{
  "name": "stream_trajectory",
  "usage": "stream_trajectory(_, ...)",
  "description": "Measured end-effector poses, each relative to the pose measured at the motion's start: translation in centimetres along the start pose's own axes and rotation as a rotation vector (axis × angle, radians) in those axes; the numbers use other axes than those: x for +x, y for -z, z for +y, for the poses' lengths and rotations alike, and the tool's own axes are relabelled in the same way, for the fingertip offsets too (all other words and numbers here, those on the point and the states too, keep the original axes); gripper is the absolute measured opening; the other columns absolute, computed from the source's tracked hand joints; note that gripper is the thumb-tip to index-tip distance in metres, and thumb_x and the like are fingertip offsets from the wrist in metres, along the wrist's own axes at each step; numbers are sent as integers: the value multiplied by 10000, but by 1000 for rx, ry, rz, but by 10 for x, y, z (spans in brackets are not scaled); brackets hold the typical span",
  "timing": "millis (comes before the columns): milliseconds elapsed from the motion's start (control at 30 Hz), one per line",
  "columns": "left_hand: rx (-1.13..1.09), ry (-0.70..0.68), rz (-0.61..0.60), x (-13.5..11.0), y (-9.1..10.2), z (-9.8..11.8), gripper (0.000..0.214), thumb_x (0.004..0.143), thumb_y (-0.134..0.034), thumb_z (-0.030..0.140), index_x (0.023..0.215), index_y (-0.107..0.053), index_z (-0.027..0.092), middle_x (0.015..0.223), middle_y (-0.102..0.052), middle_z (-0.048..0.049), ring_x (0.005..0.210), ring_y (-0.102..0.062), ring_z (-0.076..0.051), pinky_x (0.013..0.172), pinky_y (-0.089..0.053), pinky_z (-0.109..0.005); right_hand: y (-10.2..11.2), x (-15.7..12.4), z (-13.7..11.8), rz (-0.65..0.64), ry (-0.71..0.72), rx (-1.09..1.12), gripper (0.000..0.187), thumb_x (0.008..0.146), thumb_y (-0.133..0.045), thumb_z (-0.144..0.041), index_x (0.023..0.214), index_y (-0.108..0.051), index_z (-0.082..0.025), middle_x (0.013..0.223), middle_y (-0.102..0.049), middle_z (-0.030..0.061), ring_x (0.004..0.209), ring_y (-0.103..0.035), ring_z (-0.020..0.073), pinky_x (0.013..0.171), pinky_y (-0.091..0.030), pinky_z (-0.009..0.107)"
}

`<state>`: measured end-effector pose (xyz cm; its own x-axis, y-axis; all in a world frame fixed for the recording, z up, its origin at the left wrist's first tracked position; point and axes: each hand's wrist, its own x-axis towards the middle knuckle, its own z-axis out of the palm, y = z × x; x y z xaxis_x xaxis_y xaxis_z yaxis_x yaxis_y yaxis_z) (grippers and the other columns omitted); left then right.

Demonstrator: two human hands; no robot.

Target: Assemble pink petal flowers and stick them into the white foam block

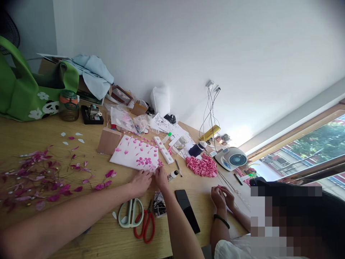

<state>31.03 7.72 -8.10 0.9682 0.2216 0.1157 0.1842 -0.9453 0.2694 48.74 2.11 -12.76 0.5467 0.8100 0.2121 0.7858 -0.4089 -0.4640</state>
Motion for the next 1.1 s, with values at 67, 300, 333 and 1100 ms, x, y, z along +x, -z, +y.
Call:
stream_trajectory(67,-6,5,14,1,1,0,338,791,-501,204,1097,-611,113,1271,-541,-144,1167,-427,-281,990,-284,-439,-1,0,0,13,7,-9,256,907,-541,-314,1103,-562,-151,1072,-593,62,892,-604,174,772,-518,368)
stream_trajectory(300,-19,-2,26,6,-6,-5,313,815,-474,238,1062,-621,112,1205,-574,-142,1119,-454,-287,953,-313,-452,2,-2,-5,21,35,-7,251,907,-542,-312,1096,-564,-148,1058,-597,59,876,-608,169,759,-522,360)
stream_trajectory(333,-18,-5,27,7,-7,-5,316,807,-484,240,1062,-621,113,1210,-570,-142,1123,-448,-291,952,-313,-458,3,-1,-6,20,45,0,257,906,-543,-313,1104,-562,-150,1070,-594,61,885,-607,172,763,-522,363)
stream_trajectory(1100,-9,-19,13,5,3,-8,319,761,-523,185,1059,-619,124,1146,-603,-125,1082,-473,-280,948,-327,-445,15,-10,-8,115,84,199,186,920,-502,-343,1057,-595,-259,1122,-586,62,905,-588,160,749,-530,314)
